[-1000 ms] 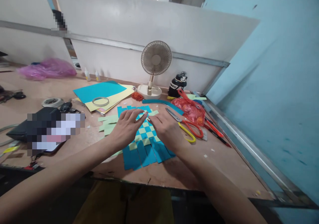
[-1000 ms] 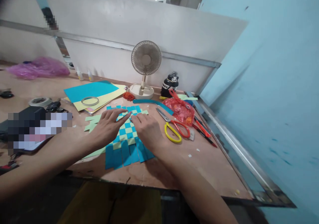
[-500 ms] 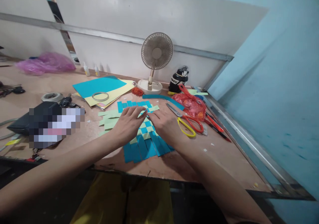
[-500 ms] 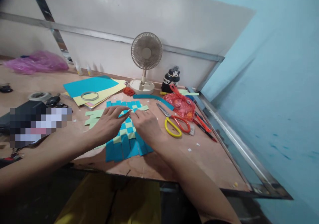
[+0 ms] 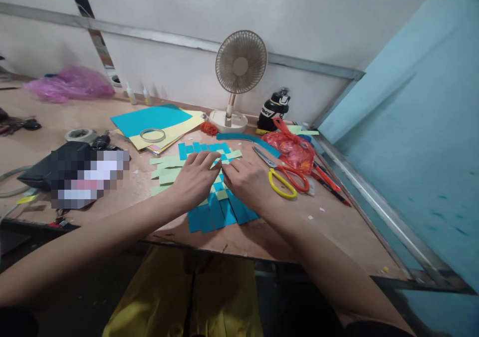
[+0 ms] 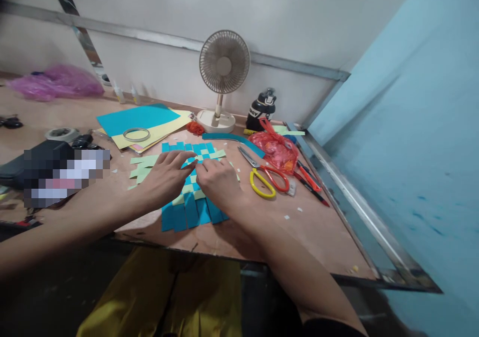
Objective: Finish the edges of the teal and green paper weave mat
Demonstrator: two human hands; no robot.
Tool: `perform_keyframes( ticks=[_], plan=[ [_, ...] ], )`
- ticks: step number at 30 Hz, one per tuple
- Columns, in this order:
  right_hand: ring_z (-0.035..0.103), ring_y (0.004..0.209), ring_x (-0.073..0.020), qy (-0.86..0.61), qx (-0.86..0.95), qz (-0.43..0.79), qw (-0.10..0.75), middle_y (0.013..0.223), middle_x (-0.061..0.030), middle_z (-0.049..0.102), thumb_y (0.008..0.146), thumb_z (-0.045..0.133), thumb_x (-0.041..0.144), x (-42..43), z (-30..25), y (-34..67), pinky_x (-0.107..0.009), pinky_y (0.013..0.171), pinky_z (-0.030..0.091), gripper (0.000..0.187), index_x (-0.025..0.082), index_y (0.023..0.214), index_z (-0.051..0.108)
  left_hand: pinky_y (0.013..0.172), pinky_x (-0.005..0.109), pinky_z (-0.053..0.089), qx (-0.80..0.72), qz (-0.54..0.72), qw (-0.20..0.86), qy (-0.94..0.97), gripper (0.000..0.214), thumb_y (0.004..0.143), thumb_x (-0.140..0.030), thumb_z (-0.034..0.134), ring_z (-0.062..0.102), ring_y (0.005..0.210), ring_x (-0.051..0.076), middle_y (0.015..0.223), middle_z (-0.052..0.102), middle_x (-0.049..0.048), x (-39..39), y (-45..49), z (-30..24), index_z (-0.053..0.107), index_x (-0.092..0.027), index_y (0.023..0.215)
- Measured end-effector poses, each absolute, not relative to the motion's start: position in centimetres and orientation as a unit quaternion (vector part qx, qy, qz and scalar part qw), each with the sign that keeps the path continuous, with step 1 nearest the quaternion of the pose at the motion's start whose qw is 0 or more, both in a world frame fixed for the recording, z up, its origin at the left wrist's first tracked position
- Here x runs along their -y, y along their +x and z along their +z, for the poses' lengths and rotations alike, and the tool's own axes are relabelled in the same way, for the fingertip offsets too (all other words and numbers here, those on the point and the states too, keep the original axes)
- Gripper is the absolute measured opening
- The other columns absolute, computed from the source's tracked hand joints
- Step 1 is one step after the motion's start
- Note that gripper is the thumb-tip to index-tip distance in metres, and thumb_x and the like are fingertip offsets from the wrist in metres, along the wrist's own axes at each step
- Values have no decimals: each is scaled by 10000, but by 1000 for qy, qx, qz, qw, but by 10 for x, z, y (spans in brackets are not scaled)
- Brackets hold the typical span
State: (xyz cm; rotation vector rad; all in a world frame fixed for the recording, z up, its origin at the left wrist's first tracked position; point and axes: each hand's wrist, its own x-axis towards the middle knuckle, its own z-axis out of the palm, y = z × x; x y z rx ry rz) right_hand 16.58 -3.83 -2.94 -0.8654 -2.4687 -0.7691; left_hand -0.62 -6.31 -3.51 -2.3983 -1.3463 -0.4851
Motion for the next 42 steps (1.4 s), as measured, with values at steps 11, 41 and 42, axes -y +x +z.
perform_keyframes(
  ticks=[11,41,42],
  plan=[
    [544,690,-182,-305,899,-216,228,721,-66,628,907,461,209,39,-21,170,-316,651,326,238,136,772,642,882,468,399,474,-187,117,-852,466,803,-38,452,466,1185,325,1323,547,142,70,-11,-32,621,-174,1216],
    [619,735,-166,-277,910,-26,307,804,-79,681,868,547,233,44,-29,164,-276,688,459,186,135,901,703,914,482,438,481,-236,-10,-844,315,747,-86,493,499,1153,297,1246,596,105,78,-20,-32,676,-168,991],
    [622,747,-169,-280,911,-36,300,810,-79,686,874,542,233,43,-30,165,-278,690,454,192,139,911,705,913,481,438,482,-235,-12,-844,323,752,-88,491,497,1157,297,1246,595,106,78,-19,-32,673,-169,1006]
  ],
)
